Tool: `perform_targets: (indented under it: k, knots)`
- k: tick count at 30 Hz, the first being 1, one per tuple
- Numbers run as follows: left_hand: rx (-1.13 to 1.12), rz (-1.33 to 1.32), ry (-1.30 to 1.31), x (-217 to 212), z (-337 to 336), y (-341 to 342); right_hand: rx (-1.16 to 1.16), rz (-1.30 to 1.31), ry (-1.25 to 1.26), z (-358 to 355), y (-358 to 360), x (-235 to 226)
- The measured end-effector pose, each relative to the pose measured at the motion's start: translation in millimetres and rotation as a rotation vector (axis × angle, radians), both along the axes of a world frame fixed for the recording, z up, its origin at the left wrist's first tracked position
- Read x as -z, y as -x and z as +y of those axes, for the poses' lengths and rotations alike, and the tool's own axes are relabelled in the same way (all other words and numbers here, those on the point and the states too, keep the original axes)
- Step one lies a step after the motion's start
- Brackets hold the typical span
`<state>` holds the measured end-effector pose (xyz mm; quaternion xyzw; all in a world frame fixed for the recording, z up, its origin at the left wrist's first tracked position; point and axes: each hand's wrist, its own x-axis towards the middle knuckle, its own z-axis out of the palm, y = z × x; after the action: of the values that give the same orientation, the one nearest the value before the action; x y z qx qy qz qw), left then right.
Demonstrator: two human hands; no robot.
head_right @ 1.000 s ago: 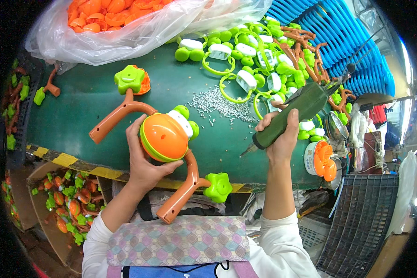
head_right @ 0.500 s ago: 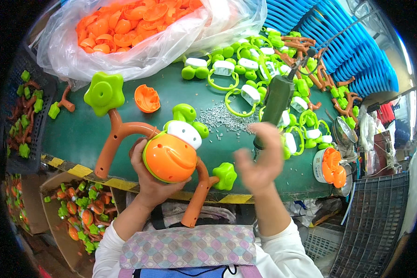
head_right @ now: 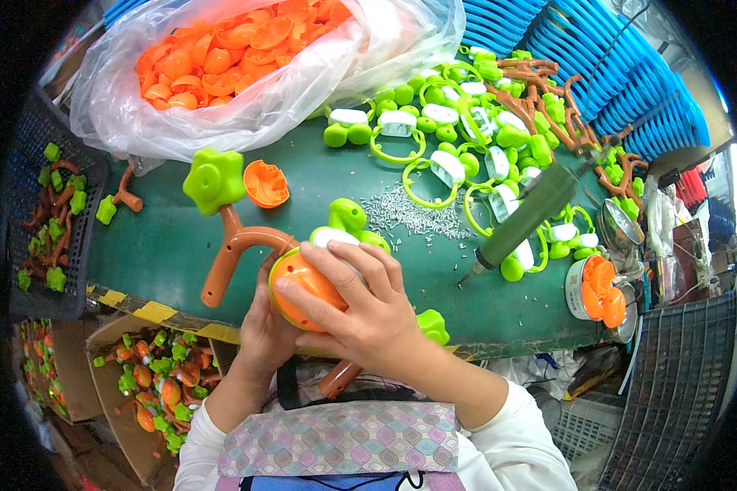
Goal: The person assembles colorful plastic toy components on a green workbench. They use a handheld power drill to fasten screws into orange and green plastic parts, then place the assembled units into a cardboard box.
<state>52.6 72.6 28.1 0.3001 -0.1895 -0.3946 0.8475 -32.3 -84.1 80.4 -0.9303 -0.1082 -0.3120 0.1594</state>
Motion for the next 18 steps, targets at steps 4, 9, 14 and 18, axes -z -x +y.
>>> perform_targets:
  k: [4, 9, 14, 18]
  knots:
    - [-0.047, -0.011, 0.008, -1, -2, 3, 0.121, -0.004, -0.090, 9, 7, 1]
    - [-0.181, -0.118, -0.030, 12, -7, 6, 0.013, 0.017, -0.279, -2, 2, 12]
    - [-0.311, -0.201, -0.164, 21, -12, 6, -0.015, 0.035, -0.403, -6, -6, 18]
    - [-0.371, -0.201, -0.231, 20, -15, 8, -0.018, 0.096, -0.390, -6, -8, 21]
